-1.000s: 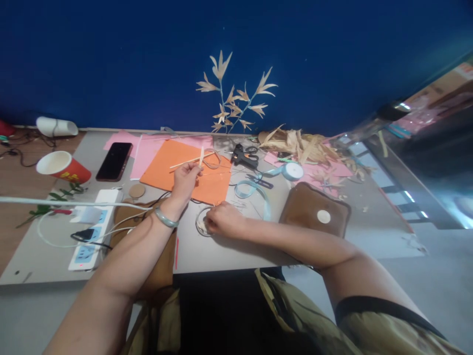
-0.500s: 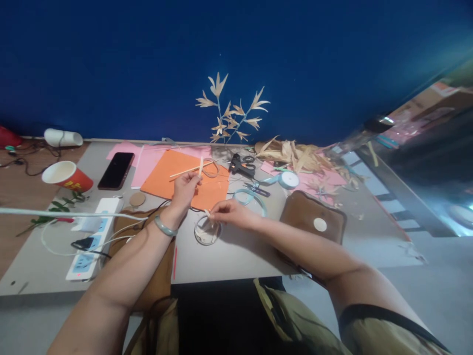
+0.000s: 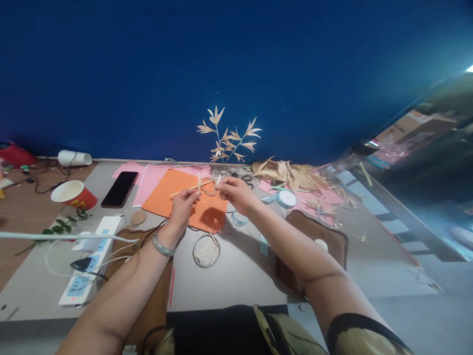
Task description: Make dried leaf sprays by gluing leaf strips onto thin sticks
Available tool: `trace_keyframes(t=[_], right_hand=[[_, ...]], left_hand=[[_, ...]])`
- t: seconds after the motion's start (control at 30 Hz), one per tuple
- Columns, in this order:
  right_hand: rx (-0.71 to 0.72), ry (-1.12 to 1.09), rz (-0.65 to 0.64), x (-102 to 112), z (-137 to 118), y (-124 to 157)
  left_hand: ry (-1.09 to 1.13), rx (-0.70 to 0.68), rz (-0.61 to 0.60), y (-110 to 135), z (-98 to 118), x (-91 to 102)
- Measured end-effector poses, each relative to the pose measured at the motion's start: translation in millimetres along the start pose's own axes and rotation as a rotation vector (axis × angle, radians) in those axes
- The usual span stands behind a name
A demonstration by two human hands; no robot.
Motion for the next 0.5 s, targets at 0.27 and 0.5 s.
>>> trace_keyframes(t=[0.27,0.5], right_hand=[[-0.028,-0.08,-0.028,-10.5,7.8,-28.8],[-0.055,-0.091,-0.034,0.3,28.6,-29.0]], left_hand=[[0.076,-0.06,0.083,2.6,16.8,8.2],[0.101,-0.02,0.073,1.7,14.0,6.4]])
Point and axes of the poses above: each hand's wrist, its own y-axis away from the middle knuckle, its own x-axis out of the back of the hand, z = x × y, the point moved 8 cm from there along -y, towards the middle knuckle, and after that the axes turned 13 degrees about x, right-handed, at the moved point
